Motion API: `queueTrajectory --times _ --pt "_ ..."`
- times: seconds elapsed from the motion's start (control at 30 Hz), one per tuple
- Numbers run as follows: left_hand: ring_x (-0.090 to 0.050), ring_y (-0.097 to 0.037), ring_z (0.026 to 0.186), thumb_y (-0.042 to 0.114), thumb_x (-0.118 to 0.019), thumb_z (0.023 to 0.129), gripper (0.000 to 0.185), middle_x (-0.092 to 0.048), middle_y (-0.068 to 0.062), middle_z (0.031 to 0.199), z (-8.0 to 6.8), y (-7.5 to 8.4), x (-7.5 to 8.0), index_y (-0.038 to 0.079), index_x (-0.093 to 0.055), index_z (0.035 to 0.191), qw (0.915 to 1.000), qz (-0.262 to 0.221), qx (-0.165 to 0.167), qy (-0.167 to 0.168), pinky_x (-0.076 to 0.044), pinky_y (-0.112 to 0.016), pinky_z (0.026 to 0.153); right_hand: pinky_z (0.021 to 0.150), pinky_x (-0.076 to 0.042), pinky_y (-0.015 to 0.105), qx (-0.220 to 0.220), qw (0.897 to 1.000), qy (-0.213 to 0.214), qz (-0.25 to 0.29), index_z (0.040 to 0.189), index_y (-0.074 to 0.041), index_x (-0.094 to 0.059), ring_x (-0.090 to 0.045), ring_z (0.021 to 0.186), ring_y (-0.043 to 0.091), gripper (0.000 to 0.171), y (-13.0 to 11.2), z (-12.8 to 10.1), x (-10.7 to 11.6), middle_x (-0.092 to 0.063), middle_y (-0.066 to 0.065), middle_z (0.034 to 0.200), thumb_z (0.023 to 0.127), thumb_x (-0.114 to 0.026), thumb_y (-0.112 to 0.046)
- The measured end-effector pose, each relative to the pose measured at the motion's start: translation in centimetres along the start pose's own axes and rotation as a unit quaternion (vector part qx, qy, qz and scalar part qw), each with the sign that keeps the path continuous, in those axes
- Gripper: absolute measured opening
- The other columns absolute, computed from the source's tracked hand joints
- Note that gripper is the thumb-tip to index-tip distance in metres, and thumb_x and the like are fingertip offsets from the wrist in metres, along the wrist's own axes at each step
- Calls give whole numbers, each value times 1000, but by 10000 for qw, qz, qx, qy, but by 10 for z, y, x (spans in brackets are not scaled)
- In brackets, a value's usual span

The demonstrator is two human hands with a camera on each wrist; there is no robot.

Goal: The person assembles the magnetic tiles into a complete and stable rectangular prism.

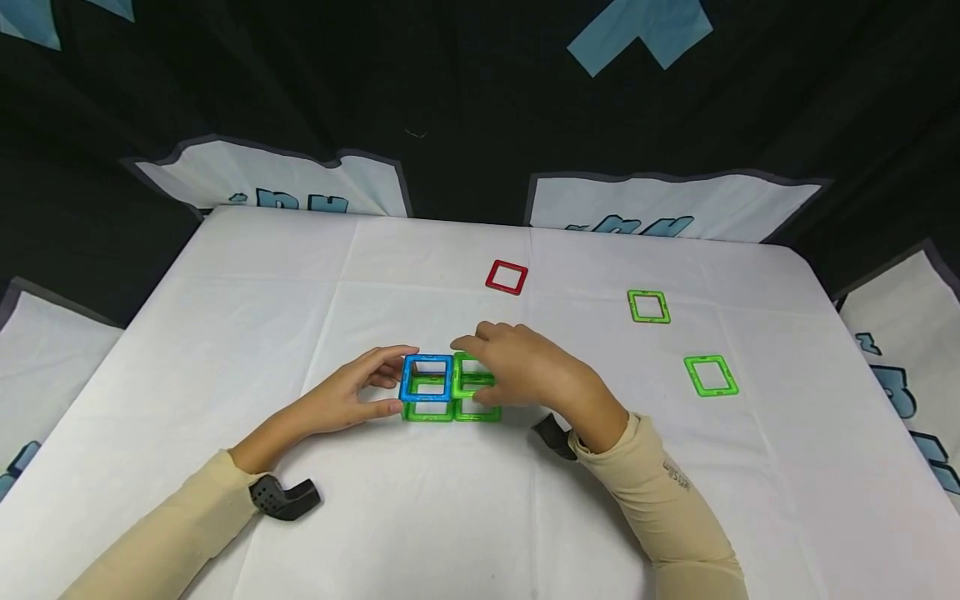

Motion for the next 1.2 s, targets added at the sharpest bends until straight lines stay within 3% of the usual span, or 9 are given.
queueTrajectory --times 0.6,1.2 --pt "-50 -12 108 31 -68 82 65 -48 2 119 2 -1 -1 27 -34 138 10000 5 -75 1 -47 -29 92 92 -46 39 -183 9997 -171 3 130 -17 -49 -53 103 20 61 3 2 -5 -55 5 116 76 -73 -32" --pt "-50 -13 108 30 -69 81 67 -49 0 119 0 0 0 23 -34 139 10000 20 -75 -2 -47 -29 93 85 -50 33 139 9998 39 -170 124 -13 -56 -55 96 18 57 -3 4 -6 -56 5 109 74 -76 -31"
Point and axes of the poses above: each hand's wrist, its own z-axis towards the middle knuckle, its own x-axis out of the back of the hand, y = z × x, the point moved 7 cm from there along z, towards the middle knuckle
